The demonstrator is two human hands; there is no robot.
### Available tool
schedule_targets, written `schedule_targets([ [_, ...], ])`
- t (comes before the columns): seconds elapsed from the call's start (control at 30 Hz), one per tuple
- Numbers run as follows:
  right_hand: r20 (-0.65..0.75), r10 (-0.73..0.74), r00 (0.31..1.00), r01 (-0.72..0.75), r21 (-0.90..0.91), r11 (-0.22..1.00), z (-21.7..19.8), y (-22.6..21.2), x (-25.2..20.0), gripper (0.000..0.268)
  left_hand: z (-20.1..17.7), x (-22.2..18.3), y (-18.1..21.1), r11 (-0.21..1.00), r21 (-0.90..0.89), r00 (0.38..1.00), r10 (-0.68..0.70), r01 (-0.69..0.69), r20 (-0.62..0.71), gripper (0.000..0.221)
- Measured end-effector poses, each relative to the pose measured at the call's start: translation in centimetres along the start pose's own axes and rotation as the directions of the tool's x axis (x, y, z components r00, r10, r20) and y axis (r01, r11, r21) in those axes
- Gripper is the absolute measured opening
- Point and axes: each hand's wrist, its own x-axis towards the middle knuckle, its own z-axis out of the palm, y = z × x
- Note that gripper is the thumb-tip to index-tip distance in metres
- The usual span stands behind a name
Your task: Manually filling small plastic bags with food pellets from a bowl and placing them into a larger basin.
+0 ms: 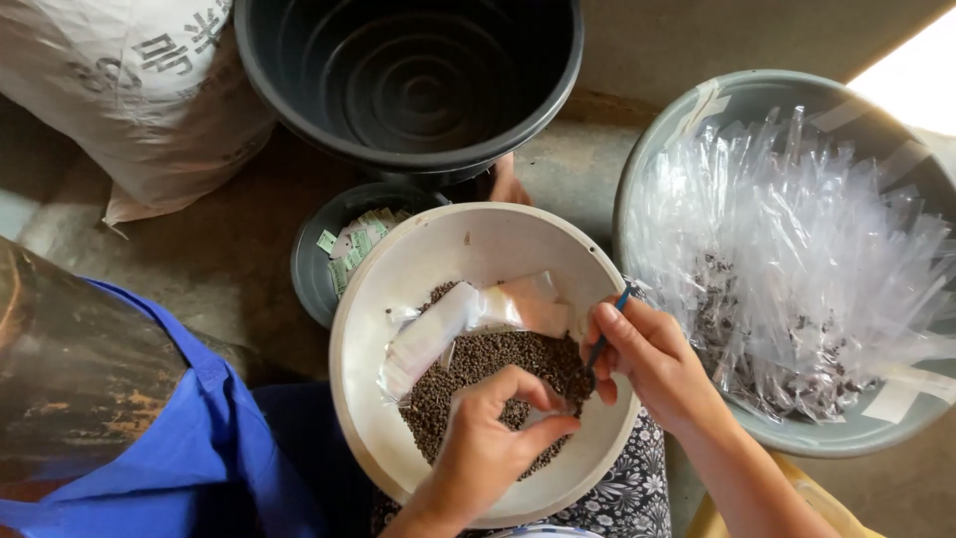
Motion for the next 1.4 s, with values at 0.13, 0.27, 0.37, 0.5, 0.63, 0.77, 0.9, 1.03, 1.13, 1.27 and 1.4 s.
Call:
schedule_targets([
  [0.13,0.311,-0.193,0.931,0.339,-0.536,0.773,1.0,-3.8,-0.8,0.023,1.0,1.0,0.0,0.999,0.042,0.998,-0.02,0.023,-0.064,0.038],
  [0.27,0.216,-0.443,0.87,0.492,-0.331,0.805,0.2,-1.7,-0.5,0.017,-0.2,3.2,1.8,0.996,0.048,0.99,0.086,-0.082,-0.11,0.032],
  [0.37,0.291,-0.317,0.903,0.419,-0.426,0.802,3.0,3.1,-0.7,0.017,-1.7,4.5,6.0,0.983,0.066,0.969,0.179,-0.17,-0.171,0.028],
  [0.5,0.292,-0.044,0.955,0.205,-0.551,0.809,2.2,8.5,0.2,0.016,-3.1,4.9,8.3,0.974,0.133,0.964,0.207,-0.186,-0.165,0.026],
  [0.63,0.206,-0.393,0.896,0.439,-0.286,0.852,2.7,3.5,-0.7,0.026,-1.7,4.5,3.7,0.986,0.106,0.991,0.127,-0.131,0.044,0.035],
  [0.77,0.011,-0.532,0.847,0.499,-0.364,0.787,-0.3,1.0,0.7,0.005,-2.3,3.3,-1.1,0.972,-0.052,0.911,-0.195,0.229,0.363,0.026],
  [0.9,-0.012,-0.562,0.827,0.541,-0.254,0.801,-0.5,3.0,0.1,0.01,-2.8,4.5,-5.9,0.756,0.612,0.955,0.297,-0.231,-0.006,0.012],
  [1.03,0.275,-0.477,0.835,0.548,-0.488,0.679,4.0,2.9,-2.4,0.023,-3.3,4.4,-4.0,0.887,0.452,0.975,0.172,-0.092,-0.14,0.014],
  [1.13,0.453,-0.341,0.823,0.529,-0.398,0.749,4.3,3.2,-2.5,0.037,-1.9,3.3,-4.1,0.842,0.532,0.986,0.151,-0.093,-0.066,0.026],
  [1.27,-0.026,-0.338,0.941,0.315,-0.299,0.901,4.4,5.2,-0.3,0.013,-0.3,2.8,-2.5,0.781,0.538,0.94,0.332,-0.318,0.074,0.035],
  [1.4,-0.229,-0.126,0.965,0.159,0.132,0.978,4.6,5.9,1.1,0.027,0.1,2.8,-1.8,0.644,0.646,0.867,0.494,-0.41,0.057,0.031],
])
